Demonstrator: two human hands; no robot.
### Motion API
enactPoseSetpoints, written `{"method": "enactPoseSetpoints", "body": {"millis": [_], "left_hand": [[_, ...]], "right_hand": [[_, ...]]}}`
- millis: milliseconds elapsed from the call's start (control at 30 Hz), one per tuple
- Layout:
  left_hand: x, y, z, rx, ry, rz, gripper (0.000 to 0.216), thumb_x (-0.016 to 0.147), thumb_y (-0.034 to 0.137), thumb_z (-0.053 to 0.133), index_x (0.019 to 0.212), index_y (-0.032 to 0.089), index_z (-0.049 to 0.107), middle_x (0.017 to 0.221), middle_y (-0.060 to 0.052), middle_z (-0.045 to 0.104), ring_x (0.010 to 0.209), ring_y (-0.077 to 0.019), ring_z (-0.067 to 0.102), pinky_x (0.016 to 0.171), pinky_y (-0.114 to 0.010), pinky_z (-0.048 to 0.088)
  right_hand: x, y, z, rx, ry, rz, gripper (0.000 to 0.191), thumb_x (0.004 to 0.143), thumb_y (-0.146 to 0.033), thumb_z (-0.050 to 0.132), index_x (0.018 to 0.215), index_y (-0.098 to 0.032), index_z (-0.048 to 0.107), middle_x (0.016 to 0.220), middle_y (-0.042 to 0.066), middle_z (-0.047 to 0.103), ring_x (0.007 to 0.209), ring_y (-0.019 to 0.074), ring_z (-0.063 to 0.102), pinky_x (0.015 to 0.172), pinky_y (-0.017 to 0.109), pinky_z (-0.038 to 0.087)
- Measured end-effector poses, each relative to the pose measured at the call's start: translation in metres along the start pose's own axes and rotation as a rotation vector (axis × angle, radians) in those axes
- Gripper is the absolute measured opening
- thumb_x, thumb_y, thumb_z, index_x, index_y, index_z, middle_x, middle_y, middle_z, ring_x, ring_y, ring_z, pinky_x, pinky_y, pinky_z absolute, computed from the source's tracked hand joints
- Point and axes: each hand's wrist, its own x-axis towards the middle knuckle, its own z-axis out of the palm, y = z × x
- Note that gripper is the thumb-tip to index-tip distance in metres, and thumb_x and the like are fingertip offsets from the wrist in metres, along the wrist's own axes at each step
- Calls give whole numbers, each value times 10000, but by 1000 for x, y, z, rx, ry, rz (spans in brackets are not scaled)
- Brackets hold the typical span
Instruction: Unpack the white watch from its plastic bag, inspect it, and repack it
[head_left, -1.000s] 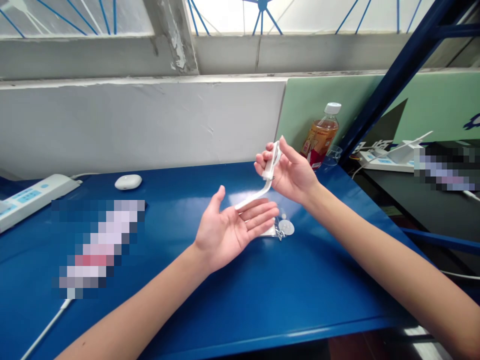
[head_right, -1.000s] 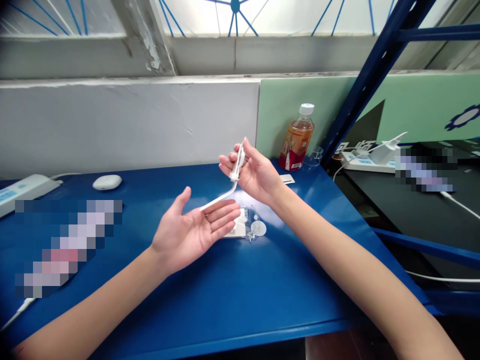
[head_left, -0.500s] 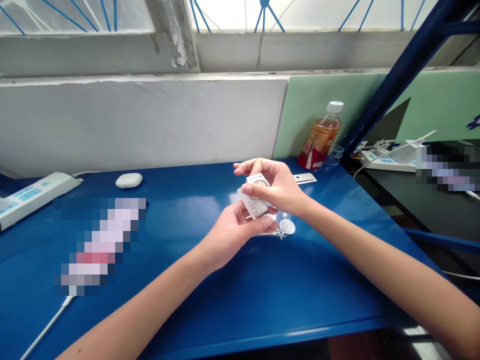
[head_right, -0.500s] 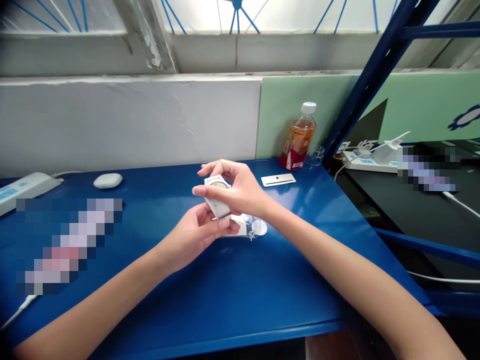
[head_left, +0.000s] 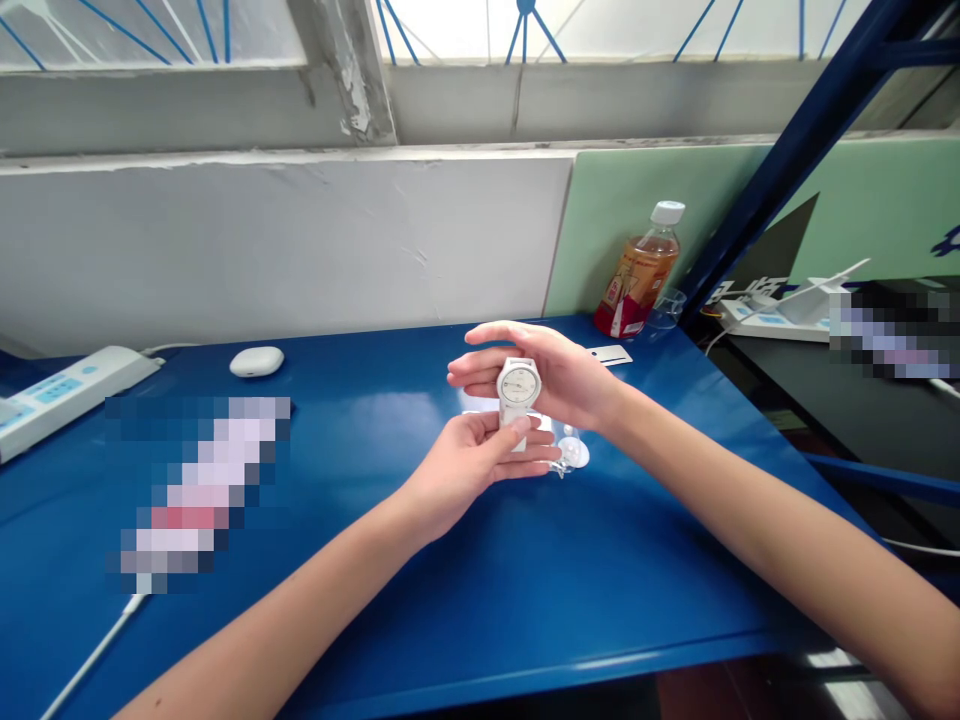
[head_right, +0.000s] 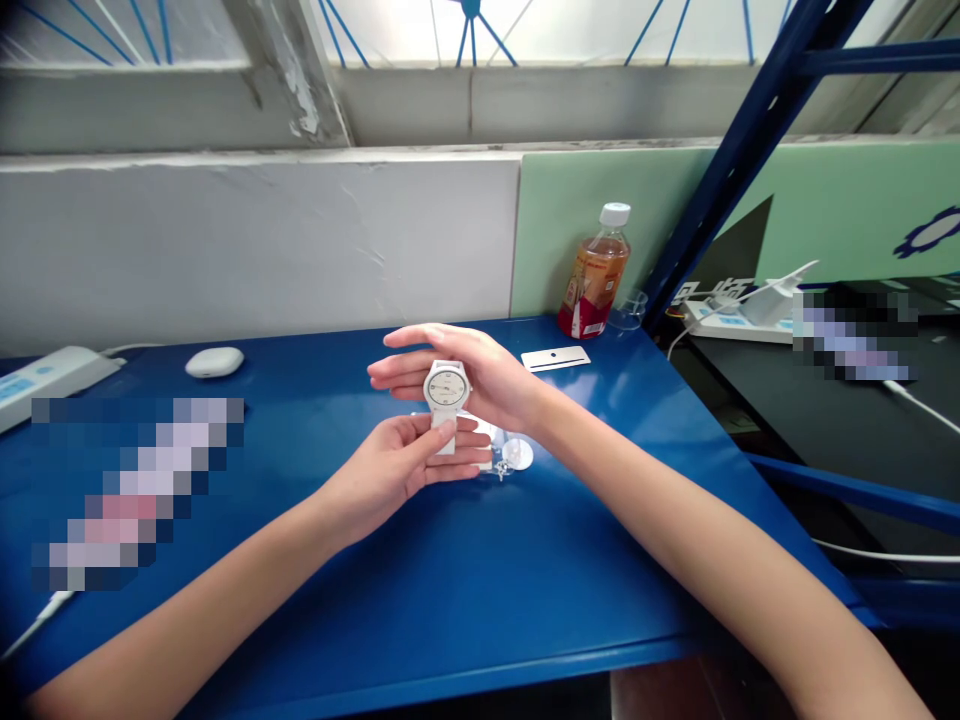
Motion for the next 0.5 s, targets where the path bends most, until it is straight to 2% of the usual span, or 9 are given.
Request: {"method": "enactPoseSetpoints", "body": {"millis": [67, 167, 333, 500], "left_hand": [[0, -1, 0, -19, 20, -4, 335, 915, 359, 707, 1059, 58, 684, 1083, -203, 742, 1056, -313, 716, 950, -431, 554], [-2, -2, 1, -19, -26, -1, 376, 919, 398, 696, 1080, 59, 683, 1090, -216, 745, 1089, -338, 705, 978, -466, 537], [-4, -3, 2, 35, -101, -4, 434, 895, 478, 696, 1061, 77, 706, 1109, -230, 739, 1075, -363, 708, 927, -472, 553], [-2, -4, 0, 48, -102, 8, 461, 897, 519, 673, 1042, 82, 706, 1076, -227, 748, 1041, -365, 720, 884, -463, 565]], "right_hand": [[0, -1, 1, 16, 41, 4, 276, 973, -375, 508, 1082, -203, 694, 1037, 62, 779, 1105, 215, 687, 1070, 406, 446], [0, -3, 3, 16, 73, 38, 343, 984, -442, 464, 1111, -218, 689, 1058, 61, 776, 1114, 218, 684, 1086, 413, 426], [0, -5, 4, 23, 53, 111, 527, 974, -590, 404, 1162, -189, 690, 1183, 104, 738, 1176, 251, 651, 1082, 418, 429], [-1, -9, 5, 28, 17, 118, 630, 964, -657, 349, 1172, -172, 693, 1220, 120, 722, 1169, 269, 653, 1058, 427, 451]]}}
